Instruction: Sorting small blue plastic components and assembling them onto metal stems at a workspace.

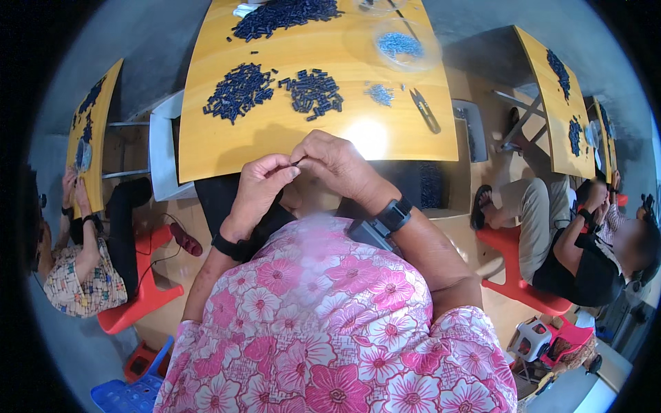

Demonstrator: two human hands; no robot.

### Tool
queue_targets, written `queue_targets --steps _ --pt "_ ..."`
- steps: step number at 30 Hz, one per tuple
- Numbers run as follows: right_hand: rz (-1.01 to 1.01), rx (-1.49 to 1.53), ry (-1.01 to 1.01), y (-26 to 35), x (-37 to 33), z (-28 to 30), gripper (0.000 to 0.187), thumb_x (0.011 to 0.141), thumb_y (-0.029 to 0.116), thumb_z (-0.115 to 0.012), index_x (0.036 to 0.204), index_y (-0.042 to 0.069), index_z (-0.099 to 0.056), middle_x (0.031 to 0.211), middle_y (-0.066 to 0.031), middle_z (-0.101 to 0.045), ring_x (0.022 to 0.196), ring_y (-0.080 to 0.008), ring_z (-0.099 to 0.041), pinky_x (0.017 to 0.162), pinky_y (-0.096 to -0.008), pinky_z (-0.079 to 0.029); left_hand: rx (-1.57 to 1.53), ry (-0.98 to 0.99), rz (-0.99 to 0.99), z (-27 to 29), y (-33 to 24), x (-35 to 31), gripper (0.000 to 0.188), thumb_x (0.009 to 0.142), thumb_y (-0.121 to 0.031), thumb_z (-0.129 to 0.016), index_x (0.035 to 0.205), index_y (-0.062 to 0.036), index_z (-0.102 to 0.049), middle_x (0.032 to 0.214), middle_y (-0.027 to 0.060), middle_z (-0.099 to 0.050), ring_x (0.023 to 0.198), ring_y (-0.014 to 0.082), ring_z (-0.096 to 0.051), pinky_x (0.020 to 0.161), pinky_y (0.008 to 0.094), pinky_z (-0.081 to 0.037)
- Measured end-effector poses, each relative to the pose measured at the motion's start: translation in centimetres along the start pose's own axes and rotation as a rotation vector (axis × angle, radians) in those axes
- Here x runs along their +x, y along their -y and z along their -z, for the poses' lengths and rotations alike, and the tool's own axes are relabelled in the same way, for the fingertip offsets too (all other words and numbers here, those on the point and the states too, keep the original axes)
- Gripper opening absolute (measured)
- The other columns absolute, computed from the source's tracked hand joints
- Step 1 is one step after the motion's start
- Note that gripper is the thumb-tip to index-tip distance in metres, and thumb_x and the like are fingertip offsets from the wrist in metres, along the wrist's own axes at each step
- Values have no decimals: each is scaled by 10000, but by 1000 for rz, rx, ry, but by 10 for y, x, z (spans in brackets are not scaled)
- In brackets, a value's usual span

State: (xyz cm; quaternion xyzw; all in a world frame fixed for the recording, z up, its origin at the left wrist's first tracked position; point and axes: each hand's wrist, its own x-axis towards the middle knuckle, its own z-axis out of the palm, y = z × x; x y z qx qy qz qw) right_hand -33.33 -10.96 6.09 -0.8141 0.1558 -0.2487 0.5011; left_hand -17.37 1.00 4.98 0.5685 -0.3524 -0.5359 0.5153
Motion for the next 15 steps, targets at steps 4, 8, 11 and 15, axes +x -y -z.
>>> queue_targets --steps 4,8,11,15 --pt "28 -73 -84 -10 -9 15 83 826 3 -650 905 26 -661 850 -67 -637 793 -206 -614 707 -302 -509 75 -15 -58 -6 5 5 104 878 -50 -664 960 13 -679 827 -17 -642 731 30 -539 645 185 -437" --pt "-192 -347 -464 -29 -22 49 65 798 33 -678 861 14 -670 829 -101 -653 734 -242 -626 701 -314 -507 50 -44 -103 -8 9 9 113 873 -42 -674 968 19 -682 818 -12 -648 716 26 -553 632 175 -443" --pt "-335 -387 -594 -42 -32 73 82 832 -1 -660 911 11 -679 797 -38 -623 662 -86 -557 628 -231 -469 35 -34 -96 -9 13 10 116 877 -41 -674 977 19 -682 824 -8 -651 726 29 -562 644 173 -453" --pt "-367 -475 -605 -62 -30 84 142 829 14 -662 967 32 -691 780 -48 -606 631 -94 -547 608 -232 -463 33 14 -37 -10 14 12 112 897 -45 -651 987 17 -673 913 17 -675 807 56 -583 739 205 -478"
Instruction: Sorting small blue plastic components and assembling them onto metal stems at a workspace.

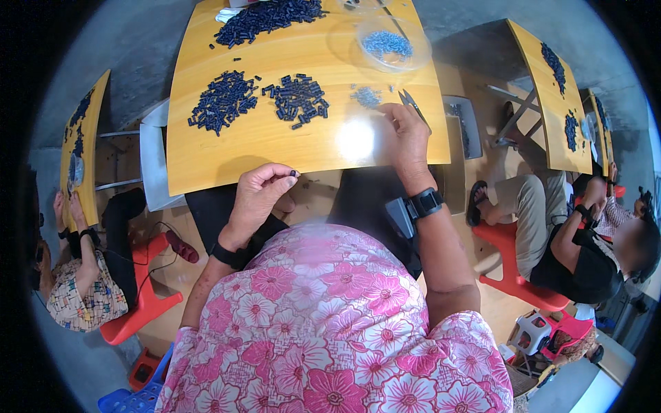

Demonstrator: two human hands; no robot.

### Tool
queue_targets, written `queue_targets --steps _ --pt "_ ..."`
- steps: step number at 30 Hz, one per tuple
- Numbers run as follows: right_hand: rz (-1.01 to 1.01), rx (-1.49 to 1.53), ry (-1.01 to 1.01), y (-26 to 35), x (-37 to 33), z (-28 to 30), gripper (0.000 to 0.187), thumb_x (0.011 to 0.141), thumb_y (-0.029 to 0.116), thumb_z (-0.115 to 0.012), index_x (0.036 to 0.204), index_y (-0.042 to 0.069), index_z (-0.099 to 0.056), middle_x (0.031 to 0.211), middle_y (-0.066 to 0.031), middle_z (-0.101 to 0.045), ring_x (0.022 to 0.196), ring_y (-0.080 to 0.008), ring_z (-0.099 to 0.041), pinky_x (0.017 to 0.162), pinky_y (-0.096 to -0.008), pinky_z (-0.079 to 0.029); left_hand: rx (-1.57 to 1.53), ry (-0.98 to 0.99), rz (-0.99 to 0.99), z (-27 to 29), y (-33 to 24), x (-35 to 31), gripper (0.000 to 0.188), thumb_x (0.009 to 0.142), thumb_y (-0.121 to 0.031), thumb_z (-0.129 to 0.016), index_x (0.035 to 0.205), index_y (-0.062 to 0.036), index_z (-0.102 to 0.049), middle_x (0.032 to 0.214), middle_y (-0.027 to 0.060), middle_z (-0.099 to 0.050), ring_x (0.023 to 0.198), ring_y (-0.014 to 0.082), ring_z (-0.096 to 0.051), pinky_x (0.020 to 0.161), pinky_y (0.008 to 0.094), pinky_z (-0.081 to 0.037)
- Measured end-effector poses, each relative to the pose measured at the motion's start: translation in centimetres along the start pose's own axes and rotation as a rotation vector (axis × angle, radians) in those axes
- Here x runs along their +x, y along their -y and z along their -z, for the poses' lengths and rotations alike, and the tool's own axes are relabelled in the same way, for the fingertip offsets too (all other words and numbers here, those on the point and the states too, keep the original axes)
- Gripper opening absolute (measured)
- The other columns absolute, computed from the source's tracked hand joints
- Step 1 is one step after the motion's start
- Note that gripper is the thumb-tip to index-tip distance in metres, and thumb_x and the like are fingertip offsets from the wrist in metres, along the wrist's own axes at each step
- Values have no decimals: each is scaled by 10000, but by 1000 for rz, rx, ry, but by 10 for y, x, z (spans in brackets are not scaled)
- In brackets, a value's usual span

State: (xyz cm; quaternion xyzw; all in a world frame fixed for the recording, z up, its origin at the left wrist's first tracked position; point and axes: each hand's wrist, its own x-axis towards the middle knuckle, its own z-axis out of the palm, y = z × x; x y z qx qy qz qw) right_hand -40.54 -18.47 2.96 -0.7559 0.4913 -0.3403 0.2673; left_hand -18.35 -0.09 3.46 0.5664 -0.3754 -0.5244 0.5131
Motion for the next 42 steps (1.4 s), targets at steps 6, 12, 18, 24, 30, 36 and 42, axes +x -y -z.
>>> queue_targets --steps 6,12,18,24,30,36,42 --pt "123 -85 36 -10 9 -11 158 818 24 -670 971 47 -701 761 -71 -611 632 -140 -568 615 -268 -476 54 -14 -16 1 -2 0 115 894 -45 -651 986 19 -673 900 14 -671 795 54 -580 717 204 -480" --pt "164 -172 59 -6 12 -11 135 806 18 -669 932 46 -708 770 -98 -618 650 -188 -595 618 -276 -479 40 -17 8 2 -3 0 120 892 -45 -650 986 26 -673 903 24 -681 802 60 -589 721 206 -482" --pt "11 55 112 -4 8 -7 95 784 40 -676 875 49 -702 751 -58 -616 702 -175 -615 652 -293 -487 47 -14 -4 4 -2 0 128 893 -48 -651 993 27 -673 904 28 -685 799 61 -592 722 207 -483" --pt "-99 87 45 -10 8 -10 96 788 29 -691 883 21 -702 737 -25 -592 685 -103 -570 641 -244 -466 43 -6 -14 4 2 0 133 897 -54 -654 1004 23 -671 909 22 -681 801 57 -586 720 204 -481" --pt "128 -45 68 -7 7 -8 147 813 2 -687 946 54 -722 748 -55 -613 653 -148 -564 630 -257 -464 7 4 5 4 2 -1 136 900 -56 -652 1011 20 -671 911 21 -679 800 51 -583 714 200 -481" --pt "212 -168 77 -3 8 -7 130 814 29 -684 930 68 -728 757 -97 -619 700 -239 -581 646 -323 -465 23 -6 9 3 2 -2 136 902 -56 -650 1012 22 -670 913 22 -680 787 50 -585 690 199 -487" --pt "239 -246 98 -1 6 -6 101 818 59 -689 910 74 -730 761 -101 -618 719 -245 -599 666 -333 -485 19 -3 36 3 1 -3 133 904 -53 -646 1010 23 -669 912 24 -681 783 49 -585 672 197 -488"
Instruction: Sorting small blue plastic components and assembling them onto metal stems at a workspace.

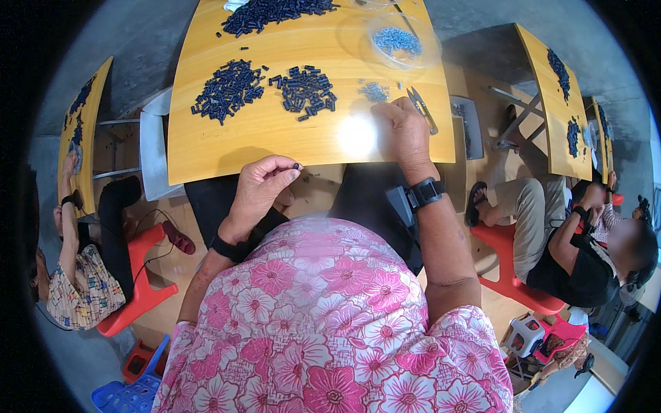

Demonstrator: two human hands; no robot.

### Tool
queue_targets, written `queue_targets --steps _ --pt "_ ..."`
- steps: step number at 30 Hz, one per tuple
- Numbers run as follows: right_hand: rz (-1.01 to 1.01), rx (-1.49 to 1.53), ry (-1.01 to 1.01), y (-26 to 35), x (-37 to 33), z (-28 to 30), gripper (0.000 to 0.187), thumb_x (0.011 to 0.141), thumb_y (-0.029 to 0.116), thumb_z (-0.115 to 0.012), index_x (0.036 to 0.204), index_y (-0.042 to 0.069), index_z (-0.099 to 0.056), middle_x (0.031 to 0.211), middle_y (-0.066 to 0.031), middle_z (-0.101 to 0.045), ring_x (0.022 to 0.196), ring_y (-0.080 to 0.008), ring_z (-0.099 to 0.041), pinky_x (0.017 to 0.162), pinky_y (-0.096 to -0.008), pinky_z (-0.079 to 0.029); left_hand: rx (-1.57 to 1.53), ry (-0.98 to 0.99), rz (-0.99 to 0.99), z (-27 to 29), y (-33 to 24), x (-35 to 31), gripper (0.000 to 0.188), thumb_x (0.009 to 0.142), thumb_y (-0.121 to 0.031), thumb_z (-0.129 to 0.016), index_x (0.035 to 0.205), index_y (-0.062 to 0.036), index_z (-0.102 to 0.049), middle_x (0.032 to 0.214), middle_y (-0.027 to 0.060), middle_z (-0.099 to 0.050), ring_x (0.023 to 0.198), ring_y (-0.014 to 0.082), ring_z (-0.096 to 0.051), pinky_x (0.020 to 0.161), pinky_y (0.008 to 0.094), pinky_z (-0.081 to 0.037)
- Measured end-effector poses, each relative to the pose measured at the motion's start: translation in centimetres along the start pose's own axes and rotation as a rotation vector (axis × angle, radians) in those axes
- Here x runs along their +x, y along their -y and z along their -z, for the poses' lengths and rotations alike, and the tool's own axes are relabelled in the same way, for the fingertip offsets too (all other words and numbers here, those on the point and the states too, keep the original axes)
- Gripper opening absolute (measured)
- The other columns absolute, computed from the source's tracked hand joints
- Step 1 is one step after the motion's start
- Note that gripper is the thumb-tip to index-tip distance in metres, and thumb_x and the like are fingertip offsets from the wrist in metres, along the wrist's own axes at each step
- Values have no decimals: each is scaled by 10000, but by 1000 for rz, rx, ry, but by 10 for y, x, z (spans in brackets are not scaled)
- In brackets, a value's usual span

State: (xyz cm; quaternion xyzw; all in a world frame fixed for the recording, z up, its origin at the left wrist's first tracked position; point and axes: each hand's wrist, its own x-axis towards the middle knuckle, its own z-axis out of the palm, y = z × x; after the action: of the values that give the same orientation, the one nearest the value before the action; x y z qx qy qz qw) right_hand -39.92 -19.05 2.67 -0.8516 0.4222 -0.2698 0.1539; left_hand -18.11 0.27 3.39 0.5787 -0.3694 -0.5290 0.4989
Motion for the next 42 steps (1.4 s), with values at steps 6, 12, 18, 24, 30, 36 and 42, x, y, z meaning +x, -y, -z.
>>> queue_targets --steps 6,12,18,24,30,36,42 --pt "15 -5 1 1 -2 -1 101 814 65 -693 907 75 -729 782 -104 -628 729 -257 -618 668 -346 -497 0 0 -37 0 1 -1 133 907 -61 -641 1006 25 -666 907 22 -679 781 49 -584 674 196 -483" --pt "32 -9 28 5 -4 3 126 837 69 -660 936 106 -729 794 -96 -629 728 -262 -630 649 -354 -504 -16 -8 -52 -1 -5 -4 136 913 -83 -636 1003 15 -664 869 17 -670 679 40 -584 569 188 -487" --pt "78 -21 56 6 -4 7 120 839 65 -641 913 113 -722 807 -85 -625 735 -271 -636 651 -360 -507 -28 -12 -26 -4 -9 -7 139 917 -102 -632 1002 4 -660 792 11 -656 523 46 -575 453 189 -477" --pt "65 -24 28 0 -4 1 67 847 75 -636 882 95 -690 817 -97 -623 749 -301 -634 658 -370 -512 6 -14 -37 -4 -8 -8 141 917 -106 -635 1002 4 -661 792 11 -656 530 43 -575 456 187 -477" --pt "87 -178 68 3 -7 -4 44 867 59 -594 909 73 -601 905 -122 -602 792 -346 -623 685 -418 -511 -6 -20 -74 -5 -7 -9 143 914 -111 -637 998 2 -663 794 13 -656 534 41 -566 453 187 -473" --pt "180 -47 38 5 -12 -3 58 873 16 -551 919 51 -548 903 -151 -583 798 -379 -594 685 -451 -486 -12 -9 -39 -3 -8 -14 160 912 -137 -642 1000 -6 -668 817 13 -661 525 39 -550 444 183 -461" --pt "148 94 -40 8 -11 -2 50 859 -1 -574 894 34 -583 835 -124 -620 774 -273 -635 696 -338 -504 -2 -59 -86 -8 -6 -11 163 902 -139 -643 1006 -21 -685 811 1 -653 549 23 -545 423 174 -438"
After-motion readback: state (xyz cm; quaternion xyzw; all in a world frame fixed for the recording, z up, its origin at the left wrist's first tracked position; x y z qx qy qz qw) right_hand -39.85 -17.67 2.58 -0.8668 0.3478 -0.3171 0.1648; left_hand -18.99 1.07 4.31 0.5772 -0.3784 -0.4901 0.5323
